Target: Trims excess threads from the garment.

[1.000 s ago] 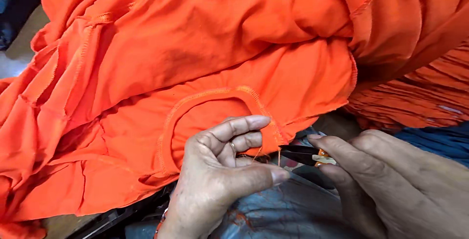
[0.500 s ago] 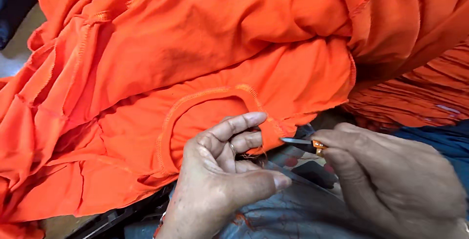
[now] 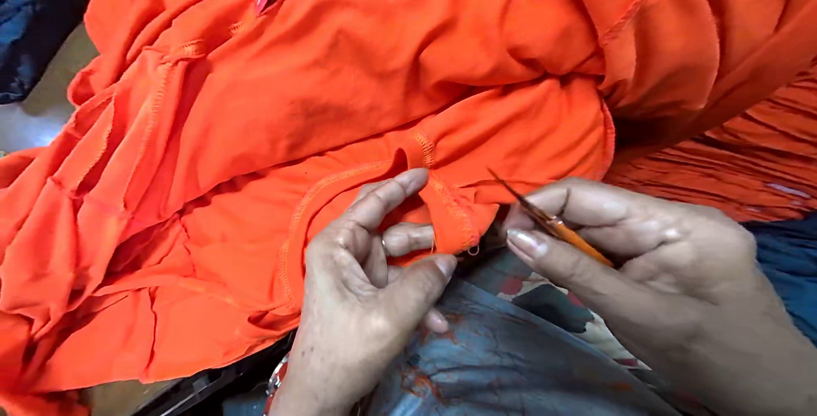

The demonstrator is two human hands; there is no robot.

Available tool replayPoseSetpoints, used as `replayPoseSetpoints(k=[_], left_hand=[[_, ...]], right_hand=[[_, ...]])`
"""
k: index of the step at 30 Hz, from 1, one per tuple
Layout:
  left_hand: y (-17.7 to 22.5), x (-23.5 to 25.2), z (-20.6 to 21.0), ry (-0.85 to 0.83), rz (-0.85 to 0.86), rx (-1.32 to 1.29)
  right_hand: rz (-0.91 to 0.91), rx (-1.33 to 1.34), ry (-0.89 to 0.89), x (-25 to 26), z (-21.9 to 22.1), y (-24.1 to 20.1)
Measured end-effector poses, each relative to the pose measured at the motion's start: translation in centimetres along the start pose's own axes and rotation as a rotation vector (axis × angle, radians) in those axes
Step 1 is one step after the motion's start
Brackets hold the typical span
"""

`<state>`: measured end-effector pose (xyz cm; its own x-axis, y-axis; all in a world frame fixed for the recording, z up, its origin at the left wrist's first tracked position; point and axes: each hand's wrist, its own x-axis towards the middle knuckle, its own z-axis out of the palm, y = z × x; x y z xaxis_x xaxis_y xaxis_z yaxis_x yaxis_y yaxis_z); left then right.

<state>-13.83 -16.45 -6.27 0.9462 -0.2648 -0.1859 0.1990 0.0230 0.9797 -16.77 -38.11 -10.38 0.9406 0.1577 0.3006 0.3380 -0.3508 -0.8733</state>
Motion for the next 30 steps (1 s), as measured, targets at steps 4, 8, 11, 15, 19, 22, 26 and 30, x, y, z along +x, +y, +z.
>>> replayPoseSetpoints(k=[4, 8, 11, 15, 19, 22, 26, 30], left_hand=[[-0.1, 0.0, 0.5, 0.014, 0.039, -0.036], [-0.4, -0.2, 1.0, 0.024, 0.111, 0.033], [-0.6, 0.2, 0.9, 0.022, 0.224, 0.068], [-0.9, 0.3, 0.7, 0.032, 0.309, 0.188], [-0.8, 0.1, 0.6, 0.036, 0.283, 0.253], [-0.9, 0.1, 0.8, 0.056, 0.263, 0.26], [-1.1, 0.0, 1.0, 0.097, 0.264, 0.25], [-1.4, 0.0, 1.5, 0.101, 0.235, 0.186]], right_hand=[[0.179, 0.268, -0.013, 0.8, 1.3, 0.2], [0.189, 0.37, -0.088, -0.7, 1.3, 1.1], [0.26, 0.499, -0.094, -0.6, 1.5, 0.8], [0.29, 0.613, 0.001, 0.5, 2.3, 0.6], [0.286, 0.633, -0.022, 0.0, 2.2, 0.7], [0.196, 0.529, -0.095, -1.0, 1.7, 0.9], [0.105, 0.44, -0.053, -0.5, 2.1, 0.6], [0.045, 0.339, -0.004, -0.3, 2.4, 0.7]])
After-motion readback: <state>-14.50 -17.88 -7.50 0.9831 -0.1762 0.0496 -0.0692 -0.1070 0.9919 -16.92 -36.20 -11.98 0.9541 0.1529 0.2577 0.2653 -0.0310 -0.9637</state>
